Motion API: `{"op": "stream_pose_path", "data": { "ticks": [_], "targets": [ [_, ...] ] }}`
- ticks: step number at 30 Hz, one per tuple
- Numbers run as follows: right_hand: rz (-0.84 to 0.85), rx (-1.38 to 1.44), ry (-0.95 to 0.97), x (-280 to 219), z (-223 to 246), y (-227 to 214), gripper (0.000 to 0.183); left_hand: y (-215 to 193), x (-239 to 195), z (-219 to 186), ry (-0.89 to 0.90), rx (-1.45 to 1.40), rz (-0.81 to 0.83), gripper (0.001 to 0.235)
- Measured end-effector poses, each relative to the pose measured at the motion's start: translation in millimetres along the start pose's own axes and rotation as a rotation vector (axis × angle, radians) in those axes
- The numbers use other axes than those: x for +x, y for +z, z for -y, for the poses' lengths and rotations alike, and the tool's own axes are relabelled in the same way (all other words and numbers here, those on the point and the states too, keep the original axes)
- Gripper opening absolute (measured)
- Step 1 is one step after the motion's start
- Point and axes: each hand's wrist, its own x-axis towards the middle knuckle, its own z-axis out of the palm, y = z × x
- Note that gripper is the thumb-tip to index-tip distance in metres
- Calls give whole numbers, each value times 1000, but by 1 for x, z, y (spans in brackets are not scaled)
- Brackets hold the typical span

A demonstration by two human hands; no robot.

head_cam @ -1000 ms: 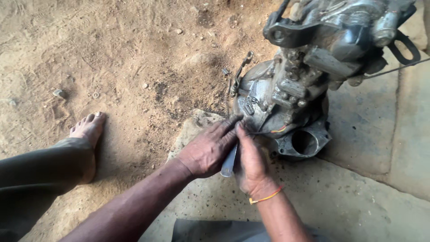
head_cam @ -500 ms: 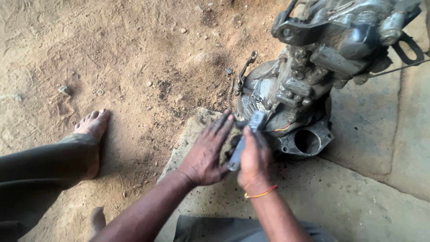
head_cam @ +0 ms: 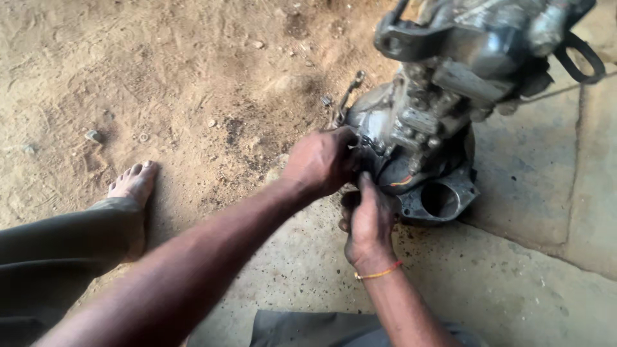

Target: The person uses a wrench to tighten bolts on a small engine block resting on the ground. They repeatedly adjust the wrench and apply force to secure the components of the engine.

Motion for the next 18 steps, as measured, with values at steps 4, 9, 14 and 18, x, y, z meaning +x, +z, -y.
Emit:
{"op": "stream_pose_path", "data": {
  "ticks": [4, 9, 14, 18],
  "targets": [
    [16, 92, 101, 5, 3, -2, 30, 5, -14, 22, 178, -56, -43, 58],
    [183, 274, 263, 11, 4, -16, 35, 25, -41, 36, 121, -99, -100, 63],
    [272, 395, 321, 23, 3, -26, 35, 53, -79, 43, -39, -246, -95, 59],
    [374, 466, 363, 29, 9, -32, 35, 71, -99, 63, -3, -269, -113, 61]
  ]
}}
